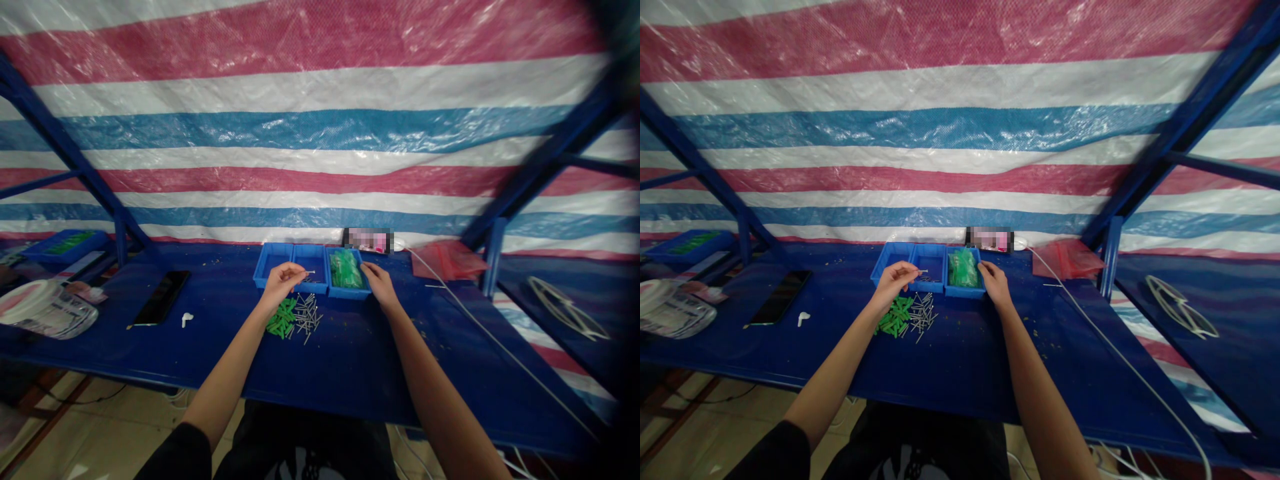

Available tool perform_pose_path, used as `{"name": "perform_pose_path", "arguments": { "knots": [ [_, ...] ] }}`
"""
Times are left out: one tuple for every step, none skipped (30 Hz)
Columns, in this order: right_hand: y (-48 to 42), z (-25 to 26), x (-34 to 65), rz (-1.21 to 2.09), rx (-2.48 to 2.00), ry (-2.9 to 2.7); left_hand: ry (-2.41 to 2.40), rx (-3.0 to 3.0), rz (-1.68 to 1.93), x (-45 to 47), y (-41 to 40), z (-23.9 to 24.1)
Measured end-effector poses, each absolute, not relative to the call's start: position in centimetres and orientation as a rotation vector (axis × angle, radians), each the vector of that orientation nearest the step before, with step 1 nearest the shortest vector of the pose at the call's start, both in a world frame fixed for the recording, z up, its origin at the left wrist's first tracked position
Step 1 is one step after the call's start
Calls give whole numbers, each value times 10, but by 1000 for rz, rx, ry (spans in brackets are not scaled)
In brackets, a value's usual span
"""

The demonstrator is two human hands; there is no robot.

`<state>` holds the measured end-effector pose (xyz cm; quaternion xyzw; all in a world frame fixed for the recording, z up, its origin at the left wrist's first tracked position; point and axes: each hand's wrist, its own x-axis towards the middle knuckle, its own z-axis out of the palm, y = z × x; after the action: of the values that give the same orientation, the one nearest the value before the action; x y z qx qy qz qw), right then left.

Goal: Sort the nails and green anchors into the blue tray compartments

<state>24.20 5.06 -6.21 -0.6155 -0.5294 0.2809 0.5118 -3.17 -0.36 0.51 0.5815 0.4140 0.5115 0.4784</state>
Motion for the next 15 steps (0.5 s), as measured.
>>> {"name": "perform_pose_path", "arguments": {
  "knots": [
    [51, -62, 242, 675, -1484, -1275, 1039, 1459, 1255, -32, -2, 3],
    [50, -62, 242, 674, -1485, -1276, 1068, 1507, 1263, -32, -1, 2],
    [50, -62, 242, 673, -1483, -1278, 1099, 1559, 1272, -32, 0, 0],
    [50, -62, 242, 674, -1478, -1281, 1133, 1615, 1280, -33, 0, -1],
    [50, -62, 242, 674, -1475, -1282, 1173, 1674, 1283, -33, 0, -2],
    [50, -61, 241, 675, -1474, -1281, 1221, 1734, 1282, -33, 0, -3],
    [50, -61, 241, 676, -1475, -1279, 1279, 1798, 1273, -34, -1, -3],
    [49, -60, 241, 678, -1478, -1275, 1343, 1864, 1252, -34, -2, -4],
    [49, -60, 241, 680, -1484, -1272, 1406, 1931, 1220, -34, -4, -4],
    [49, -59, 241, 682, -1489, -1269, 1463, 1994, 1183, -34, -6, -4],
    [49, -58, 240, 685, -1493, -1268, 1508, 2050, 1144, -33, -7, -4],
    [48, -58, 240, 686, -1492, -1268, 1539, 2096, 1109, -33, -9, -3],
    [48, -58, 240, 687, -1489, -1269, 1557, 2133, 1082, -32, -10, -3],
    [48, -57, 239, 689, -1483, -1271, 1565, 2159, 1068, -32, -11, -3],
    [48, -58, 239, 691, -1476, -1274, 1561, 2179, 1065, -31, -12, -2]
  ]
}}
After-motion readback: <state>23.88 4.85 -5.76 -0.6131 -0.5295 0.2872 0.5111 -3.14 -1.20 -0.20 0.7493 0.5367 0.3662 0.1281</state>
